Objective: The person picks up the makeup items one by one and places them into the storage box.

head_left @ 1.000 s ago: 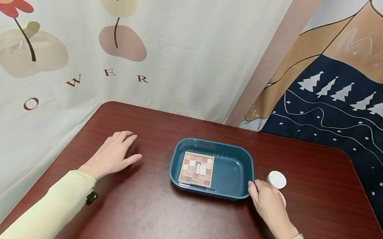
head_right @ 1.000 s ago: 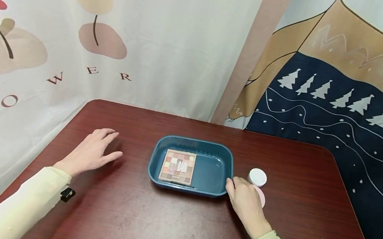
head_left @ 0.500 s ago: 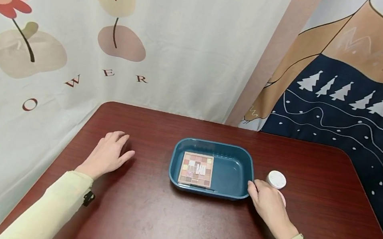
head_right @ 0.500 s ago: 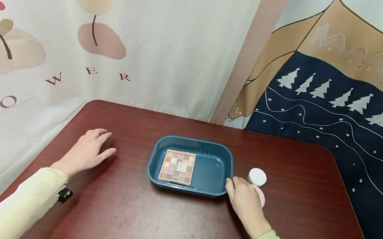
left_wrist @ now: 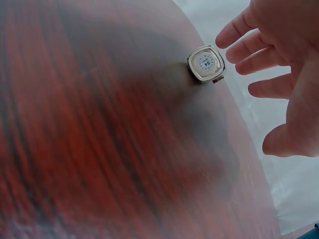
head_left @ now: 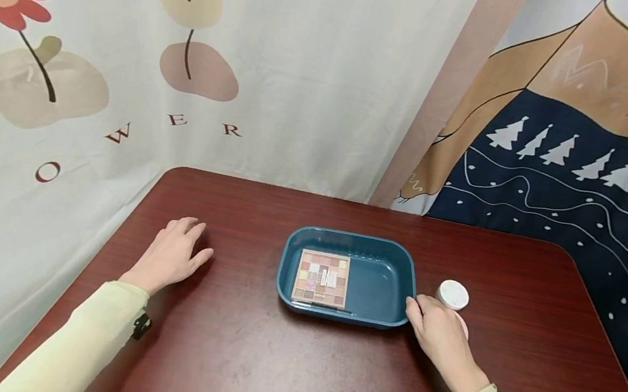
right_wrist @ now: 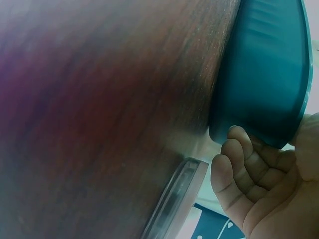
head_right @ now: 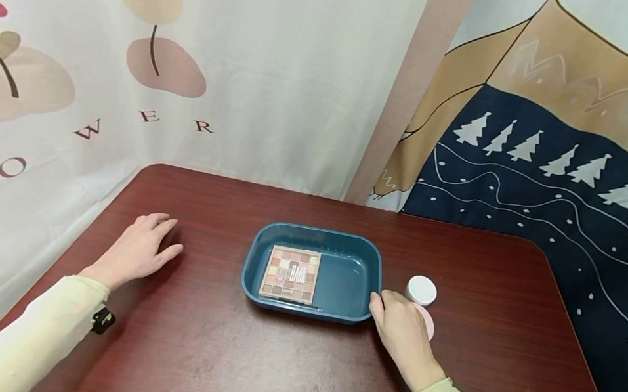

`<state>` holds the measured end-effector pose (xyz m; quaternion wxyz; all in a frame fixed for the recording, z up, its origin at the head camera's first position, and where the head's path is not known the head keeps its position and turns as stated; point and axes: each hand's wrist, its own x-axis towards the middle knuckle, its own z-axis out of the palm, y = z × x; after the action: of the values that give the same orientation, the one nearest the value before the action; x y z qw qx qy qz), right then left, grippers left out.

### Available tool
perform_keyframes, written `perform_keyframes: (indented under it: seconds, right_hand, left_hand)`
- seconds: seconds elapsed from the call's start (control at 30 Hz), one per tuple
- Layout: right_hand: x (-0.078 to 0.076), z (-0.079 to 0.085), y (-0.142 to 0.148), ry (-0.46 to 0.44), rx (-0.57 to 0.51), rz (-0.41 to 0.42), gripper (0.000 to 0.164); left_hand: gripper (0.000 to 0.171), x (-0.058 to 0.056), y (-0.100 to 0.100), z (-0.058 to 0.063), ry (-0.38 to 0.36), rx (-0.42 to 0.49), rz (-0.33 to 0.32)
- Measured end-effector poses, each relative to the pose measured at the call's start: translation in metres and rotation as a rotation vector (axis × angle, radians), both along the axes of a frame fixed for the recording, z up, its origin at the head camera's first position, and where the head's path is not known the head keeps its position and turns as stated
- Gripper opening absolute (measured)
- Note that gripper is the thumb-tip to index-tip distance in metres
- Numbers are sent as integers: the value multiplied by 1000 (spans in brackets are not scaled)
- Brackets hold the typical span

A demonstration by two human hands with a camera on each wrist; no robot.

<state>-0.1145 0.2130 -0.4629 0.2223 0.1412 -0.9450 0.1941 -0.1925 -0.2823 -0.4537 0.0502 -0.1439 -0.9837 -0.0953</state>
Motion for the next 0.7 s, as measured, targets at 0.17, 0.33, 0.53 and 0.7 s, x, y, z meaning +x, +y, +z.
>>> perform_keyframes:
  seconds: [0.17,0.33,0.53,0.7]
  right_hand:
    - [0,0,0,8,-4,7,40]
    - [-1,0,1,3,-4,6,39]
    - [-1,-1,1,33,-6,13,40]
    - [-1,-3,2,65,-5,24,40]
  left_hand:
    - [59,0,0,0,-22,-2,22]
    - [57,-1,-1,0,-22,-6,38]
    - [53,-2,-3,-1,3,-7,46]
    - [49,-2,-3,-1,37,-15,39]
